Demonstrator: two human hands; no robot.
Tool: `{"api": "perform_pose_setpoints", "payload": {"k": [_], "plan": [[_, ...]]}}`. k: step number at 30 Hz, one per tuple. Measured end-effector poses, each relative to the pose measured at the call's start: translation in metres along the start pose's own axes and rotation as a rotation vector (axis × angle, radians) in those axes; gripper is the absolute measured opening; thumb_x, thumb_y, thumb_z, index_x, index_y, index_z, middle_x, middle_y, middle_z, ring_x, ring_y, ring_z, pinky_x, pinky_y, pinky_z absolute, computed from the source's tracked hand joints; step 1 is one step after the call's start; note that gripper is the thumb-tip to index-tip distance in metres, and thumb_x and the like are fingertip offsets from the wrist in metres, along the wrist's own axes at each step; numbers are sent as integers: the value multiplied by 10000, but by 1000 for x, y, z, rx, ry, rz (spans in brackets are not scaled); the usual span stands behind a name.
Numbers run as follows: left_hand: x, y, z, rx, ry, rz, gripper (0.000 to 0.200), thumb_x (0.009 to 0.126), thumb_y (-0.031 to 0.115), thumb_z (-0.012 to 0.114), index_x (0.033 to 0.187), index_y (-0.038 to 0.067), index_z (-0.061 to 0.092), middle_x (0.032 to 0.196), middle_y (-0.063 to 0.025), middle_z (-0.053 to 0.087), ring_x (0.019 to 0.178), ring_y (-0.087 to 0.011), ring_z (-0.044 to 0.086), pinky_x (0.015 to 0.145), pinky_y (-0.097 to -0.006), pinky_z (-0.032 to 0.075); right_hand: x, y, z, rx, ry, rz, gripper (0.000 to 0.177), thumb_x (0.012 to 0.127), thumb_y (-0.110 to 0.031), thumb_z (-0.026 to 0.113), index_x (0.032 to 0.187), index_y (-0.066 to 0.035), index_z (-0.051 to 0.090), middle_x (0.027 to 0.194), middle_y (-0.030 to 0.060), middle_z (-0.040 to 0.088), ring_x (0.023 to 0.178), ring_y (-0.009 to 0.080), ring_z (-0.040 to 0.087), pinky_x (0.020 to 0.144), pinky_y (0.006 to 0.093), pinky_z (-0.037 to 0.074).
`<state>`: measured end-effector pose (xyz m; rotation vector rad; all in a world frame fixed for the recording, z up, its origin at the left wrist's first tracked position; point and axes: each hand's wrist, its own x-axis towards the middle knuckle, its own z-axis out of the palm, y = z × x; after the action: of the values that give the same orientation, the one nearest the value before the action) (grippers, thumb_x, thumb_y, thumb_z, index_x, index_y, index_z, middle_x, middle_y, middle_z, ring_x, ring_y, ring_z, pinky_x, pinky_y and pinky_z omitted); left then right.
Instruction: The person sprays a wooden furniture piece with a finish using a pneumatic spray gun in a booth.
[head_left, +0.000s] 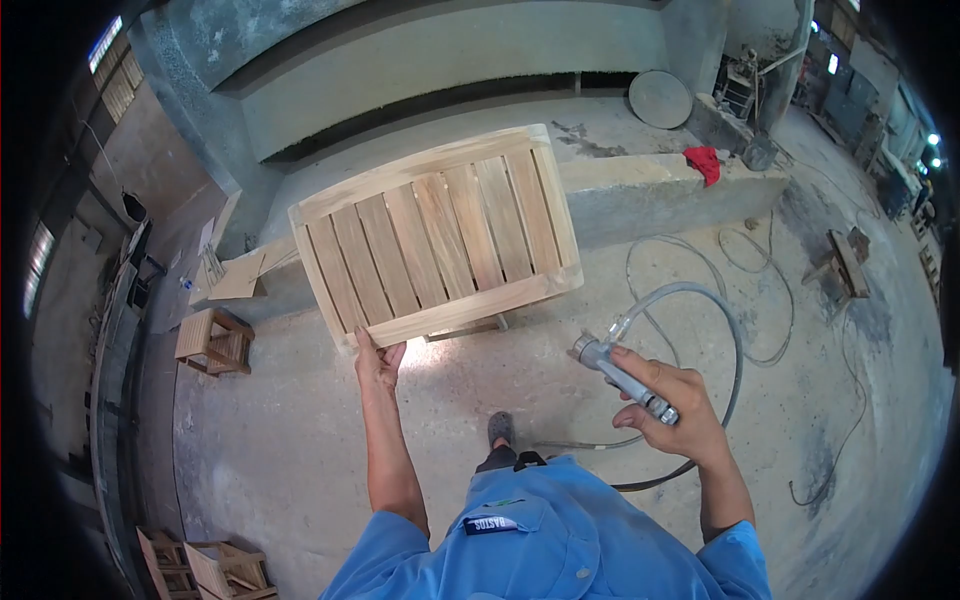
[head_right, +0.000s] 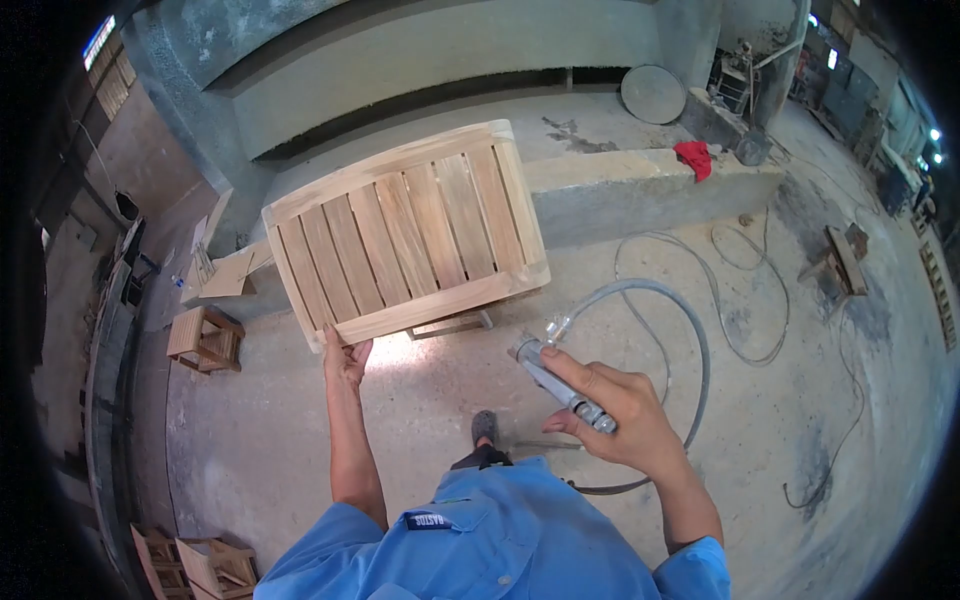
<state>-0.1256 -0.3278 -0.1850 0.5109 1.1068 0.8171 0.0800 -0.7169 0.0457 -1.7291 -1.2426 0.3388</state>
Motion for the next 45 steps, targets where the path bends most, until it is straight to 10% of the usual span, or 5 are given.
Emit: {"api": "perform_pose_setpoints", "payload": {"k": [13, 19, 35, 36, 45], "plan": [[-2, 5, 4, -2, 28, 21, 707, 933, 562, 571, 1287, -45, 489, 1221, -259, 588, 1095, -371, 639, 930, -472, 559, 20, 5, -18, -49, 209, -16, 713, 685, -172, 855, 1335, -58, 585, 939, 172, 700, 765, 269, 692, 692, 345, 526], [6, 6, 0, 31, 16, 23, 728, 908, 584, 598, 1285, -31, 498, 1195, -241, 596, 1058, -352, 651, 932, -464, 556, -33, 18, -6, -53, -10, 95, 674, 713, -160, 838, 1340, -116, 595, 859, 152, 688, 670, 262, 664, 623, 363, 510], [19, 12, -5, 102, 18, 45, 712, 849, 644, 638, 1243, 59, 547, 1180, -159, 584, 1020, -284, 644, 931, -415, 551, 5, 16, -79, -75, 529, -123, 690, 736, -262, 846, 1326, -18, 585, 1158, 154, 690, 808, 158, 687, 724, 267, 550], [22, 12, -6, 105, 19, 42, 712, 849, 644, 638, 1243, 59, 547, 1180, -159, 584, 1020, -284, 644, 931, -415, 551, 6, 12, -80, -83, 519, -96, 777, 820, -483, 751, 1372, 13, 523, 877, 112, 677, 739, 164, 638, 679, 297, 512], [26, 13, -8, 89, 14, 55, 730, 874, 629, 614, 1264, 20, 516, 1173, -193, 596, 1060, -318, 641, 929, -457, 556, -21, 19, -59, -128, 215, -42, 681, 718, -220, 849, 1338, -92, 598, 943, 157, 711, 740, 229, 696, 649, 339, 525]]}}
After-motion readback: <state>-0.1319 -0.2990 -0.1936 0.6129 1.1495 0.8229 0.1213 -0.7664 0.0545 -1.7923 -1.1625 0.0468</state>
